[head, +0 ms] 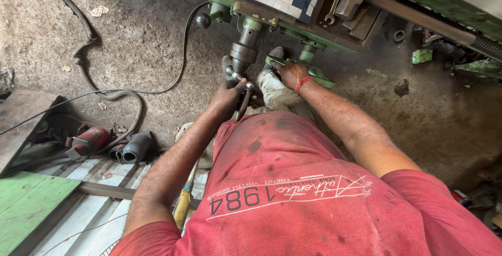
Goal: The person operates a green milling machine in a workshop. They use both hands to turn the machine's handwheels, adjusting the position of the milling head. The person is wearing a red t-shirt and light-colored pants.
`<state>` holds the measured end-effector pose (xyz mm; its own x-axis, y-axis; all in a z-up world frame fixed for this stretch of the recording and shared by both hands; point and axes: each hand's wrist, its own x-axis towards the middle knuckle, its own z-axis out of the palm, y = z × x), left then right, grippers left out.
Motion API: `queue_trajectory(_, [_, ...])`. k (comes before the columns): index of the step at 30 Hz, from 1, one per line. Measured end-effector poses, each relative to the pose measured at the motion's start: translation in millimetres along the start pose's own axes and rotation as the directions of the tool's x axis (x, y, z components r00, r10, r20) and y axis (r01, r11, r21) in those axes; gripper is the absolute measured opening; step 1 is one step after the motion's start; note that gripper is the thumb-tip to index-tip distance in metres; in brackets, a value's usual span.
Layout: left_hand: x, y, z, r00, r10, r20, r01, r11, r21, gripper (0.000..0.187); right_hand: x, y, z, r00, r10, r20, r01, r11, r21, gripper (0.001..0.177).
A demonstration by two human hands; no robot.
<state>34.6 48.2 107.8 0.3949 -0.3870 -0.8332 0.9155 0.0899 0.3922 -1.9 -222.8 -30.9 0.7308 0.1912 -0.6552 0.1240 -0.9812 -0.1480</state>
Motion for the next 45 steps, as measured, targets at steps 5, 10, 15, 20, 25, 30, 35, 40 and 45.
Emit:
queue_trajectory(5, [6.1,-10.9,1.1,1.000,0.004,-0.016,-0.006,0.996,-0.088,0.027,3.6,3.1,11.6,0.996,-0.025,-0.091,0.025,1.000,-0.003,0.062])
queue_trajectory(10, [8.0,-16.2,5.6,0.979,0.093,-0.180,-0.067,0.987,0.145,0.027,7.4,10.3,21.1,0.989,-0.077,-0.123,0.076,0.997,-0.013,0.052])
queue_trajectory(15, [12.0,-22.5,4.5,0.962,0.050,-0.269,0.033,0.955,0.294,0.033,8.5,12.2,25.2,0.982,-0.087,-0.168,0.093,0.995,0.023,0.048])
queue_trajectory(20, [24.5,-33.8,2.0,0.996,0.021,-0.088,-0.022,1.000,-0.013,0.028,9.1,10.5,24.4,0.981,-0.073,-0.182,0.080,0.996,0.027,0.048])
queue_trajectory(25, [32.2,-40.4,0.3,0.995,0.007,-0.104,-0.001,0.998,0.057,0.029,6.0,6.9,13.7,0.990,-0.045,-0.132,0.049,0.999,0.025,0.055])
queue_trajectory(30, [36.5,-44.8,-0.2,0.995,0.032,-0.099,-0.021,0.993,0.115,0.033,1.5,2.5,-0.8,0.995,-0.039,-0.092,0.042,0.999,0.034,0.056])
queue_trajectory(35, [42.8,-53.2,-2.0,0.989,0.032,-0.145,-0.005,0.983,0.183,0.040,-3.1,-0.5,-5.9,0.994,-0.032,-0.101,0.035,0.999,0.030,0.055])
queue_trajectory(40, [57.1,-67.7,-3.7,0.984,0.065,-0.166,-0.012,0.952,0.306,0.045,-2.1,1.0,-5.3,0.995,-0.035,-0.098,0.039,0.998,0.041,0.053])
queue_trajectory(45, [70.8,-79.6,-4.7,0.972,0.183,-0.150,-0.112,0.915,0.389,0.046,-0.5,1.0,-4.2,0.995,-0.029,-0.092,0.033,0.998,0.051,0.054])
